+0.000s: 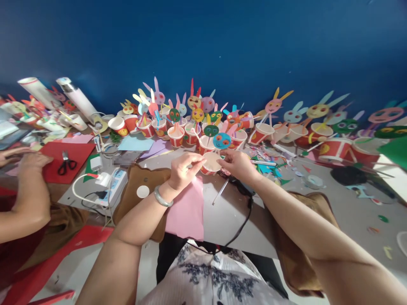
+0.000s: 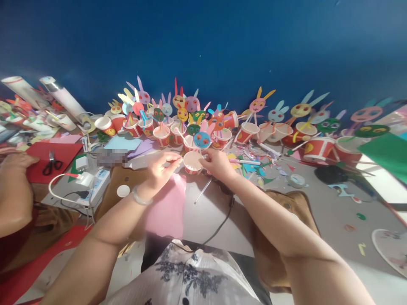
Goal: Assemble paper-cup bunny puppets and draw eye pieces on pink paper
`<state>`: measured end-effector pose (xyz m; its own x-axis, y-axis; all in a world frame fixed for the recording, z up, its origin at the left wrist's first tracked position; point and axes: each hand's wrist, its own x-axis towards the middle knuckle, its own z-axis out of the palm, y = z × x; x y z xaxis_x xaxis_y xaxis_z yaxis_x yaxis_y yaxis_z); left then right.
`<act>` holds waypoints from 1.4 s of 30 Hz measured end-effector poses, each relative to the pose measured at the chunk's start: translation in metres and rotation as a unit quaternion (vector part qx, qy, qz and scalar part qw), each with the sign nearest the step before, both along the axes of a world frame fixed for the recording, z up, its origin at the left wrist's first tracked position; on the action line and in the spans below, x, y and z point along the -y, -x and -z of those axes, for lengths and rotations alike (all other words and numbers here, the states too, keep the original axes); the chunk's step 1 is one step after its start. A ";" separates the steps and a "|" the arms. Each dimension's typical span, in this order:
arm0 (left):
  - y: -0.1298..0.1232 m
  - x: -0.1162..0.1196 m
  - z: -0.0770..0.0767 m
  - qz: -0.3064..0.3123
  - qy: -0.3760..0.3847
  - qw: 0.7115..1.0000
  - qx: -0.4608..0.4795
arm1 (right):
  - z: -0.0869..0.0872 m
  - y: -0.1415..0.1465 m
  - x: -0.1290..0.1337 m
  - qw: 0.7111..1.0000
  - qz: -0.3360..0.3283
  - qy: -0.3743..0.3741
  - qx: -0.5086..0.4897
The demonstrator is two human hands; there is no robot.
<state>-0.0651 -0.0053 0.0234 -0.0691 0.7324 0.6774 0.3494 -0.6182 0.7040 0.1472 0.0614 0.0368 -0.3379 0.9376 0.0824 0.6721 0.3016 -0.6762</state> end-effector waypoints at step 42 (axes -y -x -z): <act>-0.014 0.016 0.004 0.091 -0.245 0.929 -0.264 | -0.002 -0.018 0.090 0.866 0.015 0.345 -0.362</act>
<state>-0.0510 -0.0209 0.0190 0.4616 0.2953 0.8365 0.4251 -0.9013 0.0837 0.1648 -0.0289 0.0390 -0.4066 0.8552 -0.3212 -0.0037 -0.3532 -0.9355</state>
